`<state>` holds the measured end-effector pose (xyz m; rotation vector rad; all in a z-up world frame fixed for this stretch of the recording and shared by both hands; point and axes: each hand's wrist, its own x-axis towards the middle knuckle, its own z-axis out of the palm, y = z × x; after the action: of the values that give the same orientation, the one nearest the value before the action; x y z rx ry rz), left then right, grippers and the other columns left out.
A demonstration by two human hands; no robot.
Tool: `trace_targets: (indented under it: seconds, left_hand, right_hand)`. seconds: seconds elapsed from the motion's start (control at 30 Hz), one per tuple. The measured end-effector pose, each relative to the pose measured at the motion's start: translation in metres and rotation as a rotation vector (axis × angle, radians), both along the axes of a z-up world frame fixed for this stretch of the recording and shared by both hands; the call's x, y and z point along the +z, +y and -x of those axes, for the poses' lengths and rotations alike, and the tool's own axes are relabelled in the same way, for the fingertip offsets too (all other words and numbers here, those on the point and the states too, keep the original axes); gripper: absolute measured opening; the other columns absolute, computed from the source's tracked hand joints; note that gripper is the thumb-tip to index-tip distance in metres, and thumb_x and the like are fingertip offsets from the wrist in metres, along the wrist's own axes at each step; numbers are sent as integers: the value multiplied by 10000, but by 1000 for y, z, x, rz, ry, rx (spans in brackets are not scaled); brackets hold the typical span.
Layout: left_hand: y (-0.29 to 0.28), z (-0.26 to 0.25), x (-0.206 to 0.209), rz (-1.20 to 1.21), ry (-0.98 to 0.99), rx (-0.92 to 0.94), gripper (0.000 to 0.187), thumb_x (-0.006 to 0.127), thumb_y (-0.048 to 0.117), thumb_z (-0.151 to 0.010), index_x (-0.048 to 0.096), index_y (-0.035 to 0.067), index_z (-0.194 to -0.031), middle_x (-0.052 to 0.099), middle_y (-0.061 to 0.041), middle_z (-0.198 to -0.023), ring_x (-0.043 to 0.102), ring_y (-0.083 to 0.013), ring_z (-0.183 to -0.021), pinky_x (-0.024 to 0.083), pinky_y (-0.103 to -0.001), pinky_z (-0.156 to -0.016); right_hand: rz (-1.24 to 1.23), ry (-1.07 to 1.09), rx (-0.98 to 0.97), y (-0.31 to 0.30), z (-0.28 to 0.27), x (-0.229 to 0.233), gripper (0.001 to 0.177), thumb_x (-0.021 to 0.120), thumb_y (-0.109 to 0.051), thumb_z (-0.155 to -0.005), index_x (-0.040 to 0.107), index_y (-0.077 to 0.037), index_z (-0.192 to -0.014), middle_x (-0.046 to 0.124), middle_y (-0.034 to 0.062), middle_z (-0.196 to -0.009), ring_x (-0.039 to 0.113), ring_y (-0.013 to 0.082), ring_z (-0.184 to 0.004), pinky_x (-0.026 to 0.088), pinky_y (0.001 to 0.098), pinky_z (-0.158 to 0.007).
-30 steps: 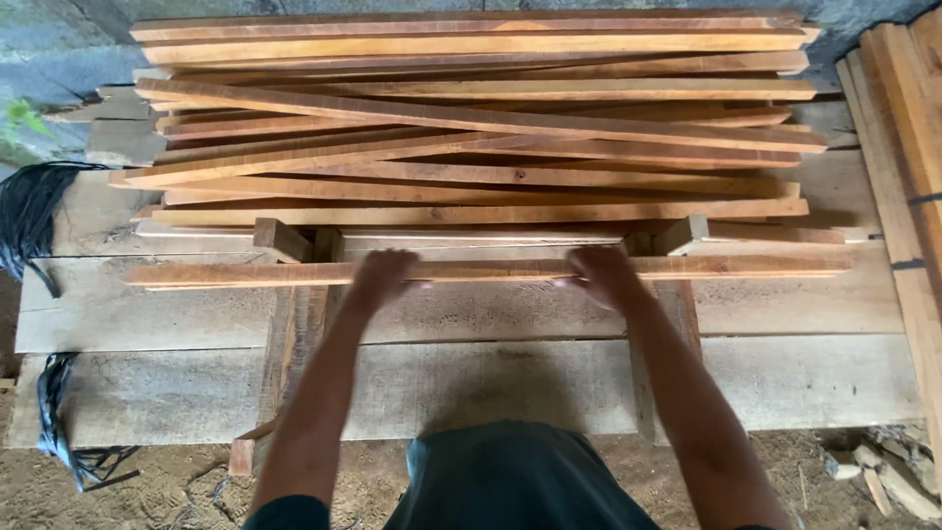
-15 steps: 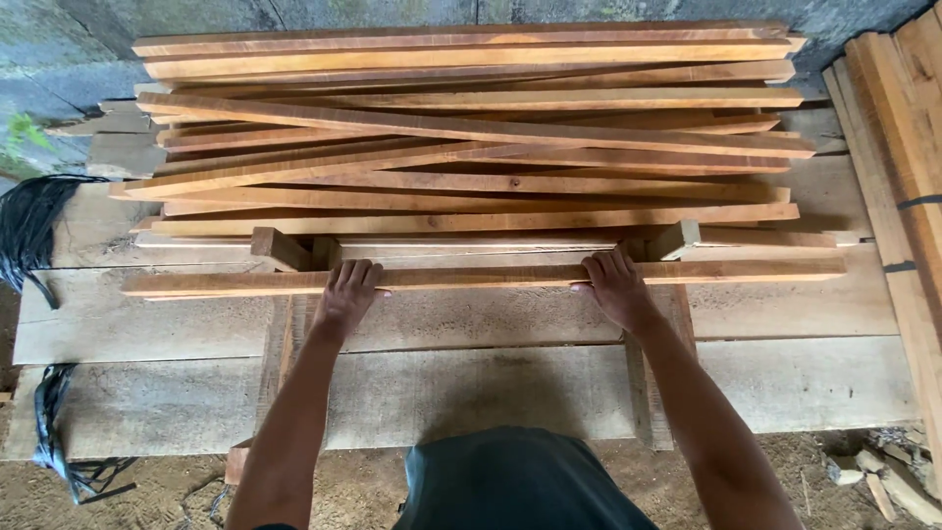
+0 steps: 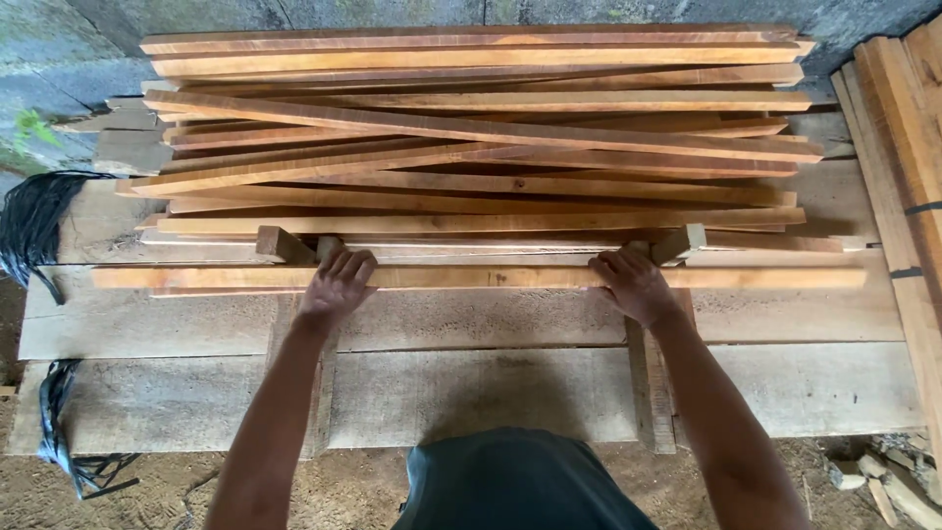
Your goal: Organizing and stacking long wooden slats on a workbench or storage area.
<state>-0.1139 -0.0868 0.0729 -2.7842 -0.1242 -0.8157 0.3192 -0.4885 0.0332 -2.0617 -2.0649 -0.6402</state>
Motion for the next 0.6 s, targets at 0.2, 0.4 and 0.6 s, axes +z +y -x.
trace_targets:
  seconds: [0.2, 0.4, 0.6]
  left_hand:
    - [11, 5, -50, 69, 45, -13, 405, 541, 485, -981, 631, 158, -1203, 669, -24, -999, 701, -209, -971, 537, -397, -1023]
    - [13, 8, -83, 329, 336, 196, 525, 769, 348, -840, 610, 287, -1336, 684, 57, -1201, 618, -153, -1235, 390, -426, -1211]
    - [1, -2, -68, 453, 431, 256, 462, 721, 493, -880, 630, 217, -1238, 700, 0, -1122, 678, -224, -1148, 440, -461, -1121]
  right_hand:
    - [135, 231, 19, 2, 12, 24, 430, 599, -406, -989, 615, -135, -1323, 688, 105, -1051, 704, 308, -1011, 559, 449, -873]
    - [267, 368, -127, 5, 8, -2, 495, 612, -523, -957, 612, -175, -1310, 722, 96, -1145, 702, 291, -1108, 534, 452, -968]
    - [361, 369, -246, 17, 10, -27, 513, 664, -592, -901, 642, -149, -1158, 734, 96, -1005, 729, 299, -982, 527, 466, -891]
